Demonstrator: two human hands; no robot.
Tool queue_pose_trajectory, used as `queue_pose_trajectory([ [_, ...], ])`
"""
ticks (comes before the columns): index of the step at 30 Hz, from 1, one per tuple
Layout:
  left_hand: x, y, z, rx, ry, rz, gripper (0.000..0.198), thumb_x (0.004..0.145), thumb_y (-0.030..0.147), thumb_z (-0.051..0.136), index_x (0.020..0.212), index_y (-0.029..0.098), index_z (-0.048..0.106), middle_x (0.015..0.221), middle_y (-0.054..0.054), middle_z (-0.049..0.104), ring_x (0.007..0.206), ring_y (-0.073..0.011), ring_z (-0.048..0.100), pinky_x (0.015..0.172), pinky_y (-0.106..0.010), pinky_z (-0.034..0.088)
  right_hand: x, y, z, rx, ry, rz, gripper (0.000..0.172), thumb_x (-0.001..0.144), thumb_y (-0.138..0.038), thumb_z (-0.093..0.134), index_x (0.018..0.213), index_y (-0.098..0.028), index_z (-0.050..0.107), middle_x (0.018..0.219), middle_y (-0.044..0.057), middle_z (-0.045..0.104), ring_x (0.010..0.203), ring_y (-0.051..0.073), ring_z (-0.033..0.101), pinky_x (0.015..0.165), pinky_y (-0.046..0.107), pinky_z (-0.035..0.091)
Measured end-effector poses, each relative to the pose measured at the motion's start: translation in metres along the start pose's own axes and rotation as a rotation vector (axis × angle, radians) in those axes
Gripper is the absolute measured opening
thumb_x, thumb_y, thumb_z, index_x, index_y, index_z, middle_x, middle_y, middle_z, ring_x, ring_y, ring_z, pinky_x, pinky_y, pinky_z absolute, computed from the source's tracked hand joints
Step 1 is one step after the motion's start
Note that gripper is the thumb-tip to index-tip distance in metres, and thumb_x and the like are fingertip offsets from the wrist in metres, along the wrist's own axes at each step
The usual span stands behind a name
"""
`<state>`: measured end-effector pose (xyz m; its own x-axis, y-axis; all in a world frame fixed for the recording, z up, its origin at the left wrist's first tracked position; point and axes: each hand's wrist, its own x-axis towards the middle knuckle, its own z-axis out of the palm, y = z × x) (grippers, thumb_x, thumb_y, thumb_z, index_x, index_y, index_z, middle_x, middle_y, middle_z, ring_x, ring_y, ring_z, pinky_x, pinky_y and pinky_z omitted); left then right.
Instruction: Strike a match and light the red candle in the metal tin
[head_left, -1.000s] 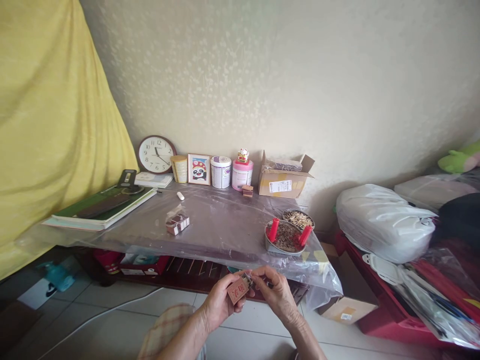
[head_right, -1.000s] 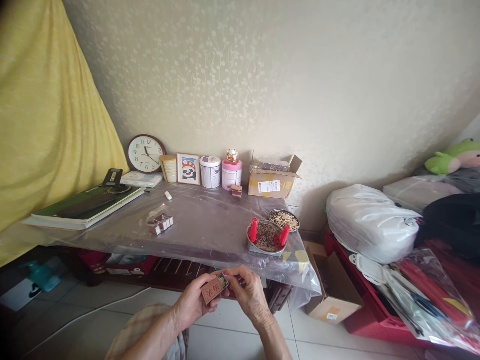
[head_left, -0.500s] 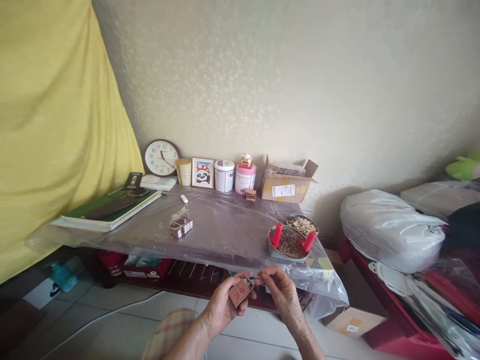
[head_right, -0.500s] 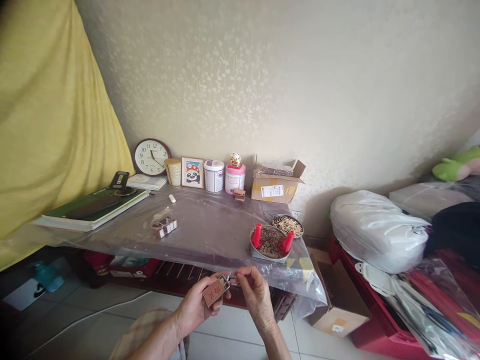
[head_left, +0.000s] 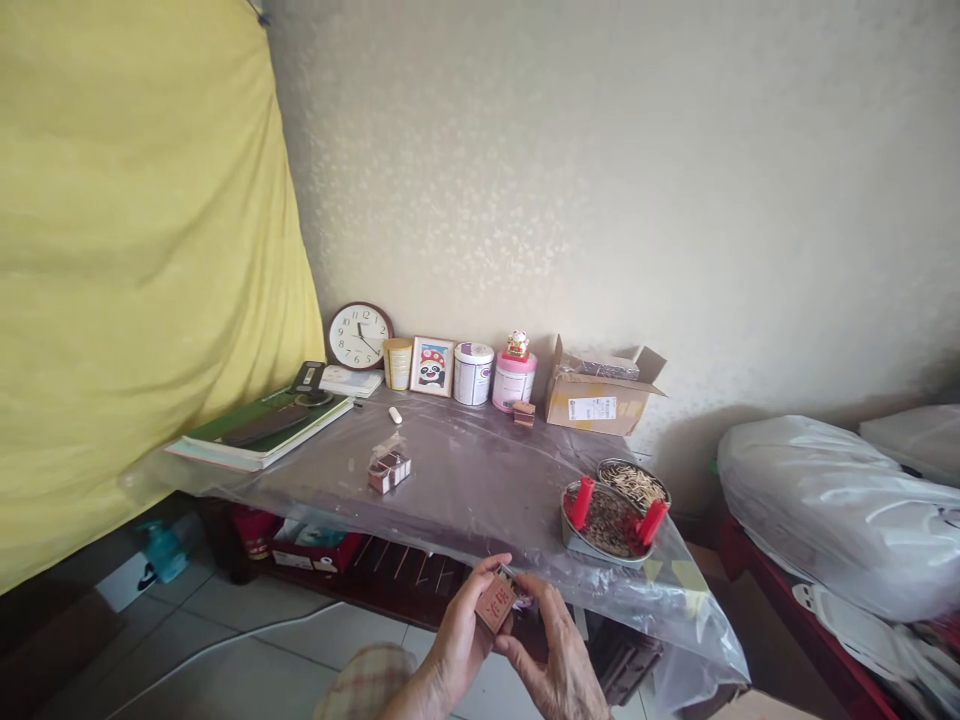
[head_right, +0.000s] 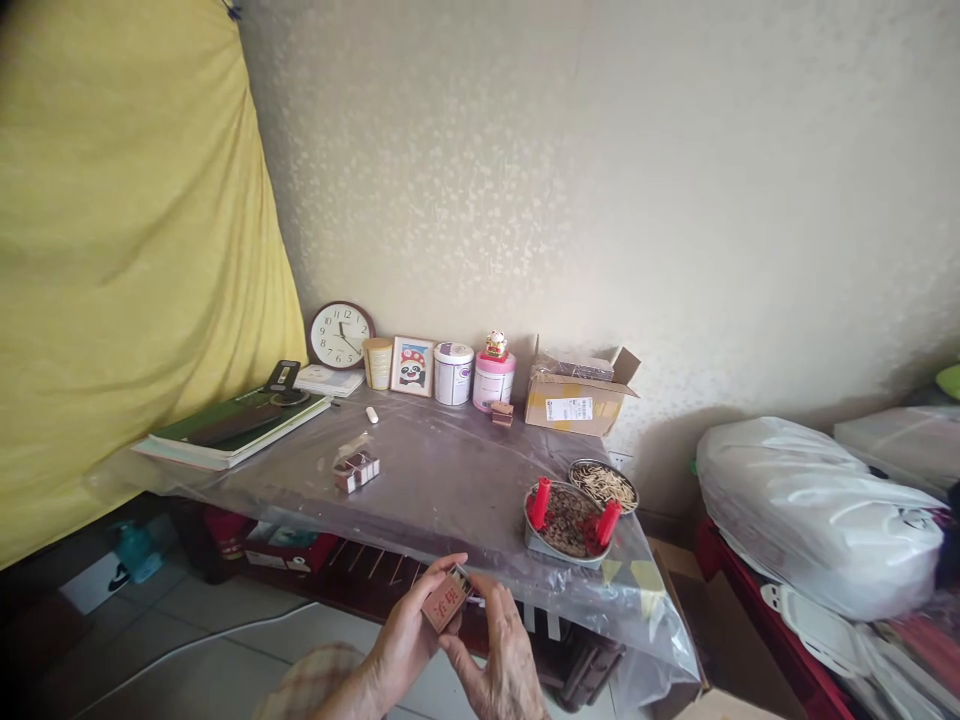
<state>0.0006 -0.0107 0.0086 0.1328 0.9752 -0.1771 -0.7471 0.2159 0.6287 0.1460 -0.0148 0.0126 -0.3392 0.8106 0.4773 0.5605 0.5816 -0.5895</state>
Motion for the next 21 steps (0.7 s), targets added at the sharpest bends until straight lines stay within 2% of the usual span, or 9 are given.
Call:
queue_pose_trajectory([
  [4, 0.001, -0.004, -0.002, 0.052, -0.005, 0.035, 0.024, 0.081, 0.030, 0.053, 0.101, 0.020, 0.064, 0.079, -0.002, 0.068, 0.067, -0.0149, 0.056, 0.060, -0.028, 0.038, -0.002, 0.004, 0.007, -0.087, 0.036, -0.070, 0.055, 0.080, -0.046, 0.067, 0.125, -0.024, 0.046, 0.114, 0.009, 0.065, 0.103, 0.027, 0.064, 0.085, 0.034, 0.054],
  [8, 0.001, -0.008, -0.001, 0.122, -0.008, 0.060, 0.016, 0.081, 0.032, 0.052, 0.088, 0.021, 0.063, 0.073, 0.000, 0.066, 0.062, -0.0154, 0.053, 0.058, -0.028, 0.037, -0.002, 0.005, 0.008, -0.150, 0.042, -0.126, 0.055, 0.081, -0.041, 0.067, 0.128, -0.024, 0.044, 0.114, 0.009, 0.066, 0.102, 0.027, 0.065, 0.083, 0.034, 0.056],
  [12, 0.001, -0.010, -0.002, 0.185, -0.005, 0.130, 0.013, 0.079, 0.032, 0.056, 0.072, 0.022, 0.061, 0.068, 0.003, 0.060, 0.068, -0.0161, 0.052, 0.065, -0.029, 0.038, -0.002, 0.002, 0.005, -0.177, 0.018, -0.188, 0.046, 0.083, -0.032, 0.063, 0.126, -0.025, 0.046, 0.113, 0.007, 0.067, 0.101, 0.025, 0.066, 0.082, 0.032, 0.056],
  [15, 0.001, -0.010, -0.005, 0.219, -0.011, 0.139, 0.017, 0.079, 0.035, 0.057, 0.069, 0.022, 0.060, 0.066, 0.004, 0.060, 0.068, -0.0166, 0.053, 0.066, -0.029, 0.038, 0.000, -0.001, 0.002, -0.145, 0.024, -0.193, 0.040, 0.083, -0.030, 0.063, 0.121, -0.025, 0.051, 0.107, 0.005, 0.069, 0.096, 0.023, 0.068, 0.081, 0.029, 0.057],
  [17, 0.002, -0.009, -0.006, 0.236, -0.022, 0.117, 0.019, 0.080, 0.039, 0.056, 0.076, 0.023, 0.063, 0.071, 0.002, 0.065, 0.073, -0.0192, 0.057, 0.066, -0.030, 0.040, 0.002, 0.000, 0.000, -0.111, 0.048, -0.152, 0.035, 0.084, -0.031, 0.062, 0.117, -0.025, 0.054, 0.103, 0.004, 0.070, 0.091, 0.021, 0.069, 0.078, 0.027, 0.057],
  [21, 0.002, -0.005, -0.008, 0.280, -0.075, 0.095, 0.036, 0.081, 0.042, 0.057, 0.113, 0.025, 0.062, 0.102, -0.006, 0.071, 0.093, -0.0255, 0.063, 0.075, -0.036, 0.045, 0.005, 0.004, -0.006, -0.017, 0.117, -0.019, 0.028, 0.084, -0.036, 0.062, 0.109, -0.024, 0.061, 0.099, 0.004, 0.073, 0.088, 0.020, 0.070, 0.076, 0.025, 0.057],
])
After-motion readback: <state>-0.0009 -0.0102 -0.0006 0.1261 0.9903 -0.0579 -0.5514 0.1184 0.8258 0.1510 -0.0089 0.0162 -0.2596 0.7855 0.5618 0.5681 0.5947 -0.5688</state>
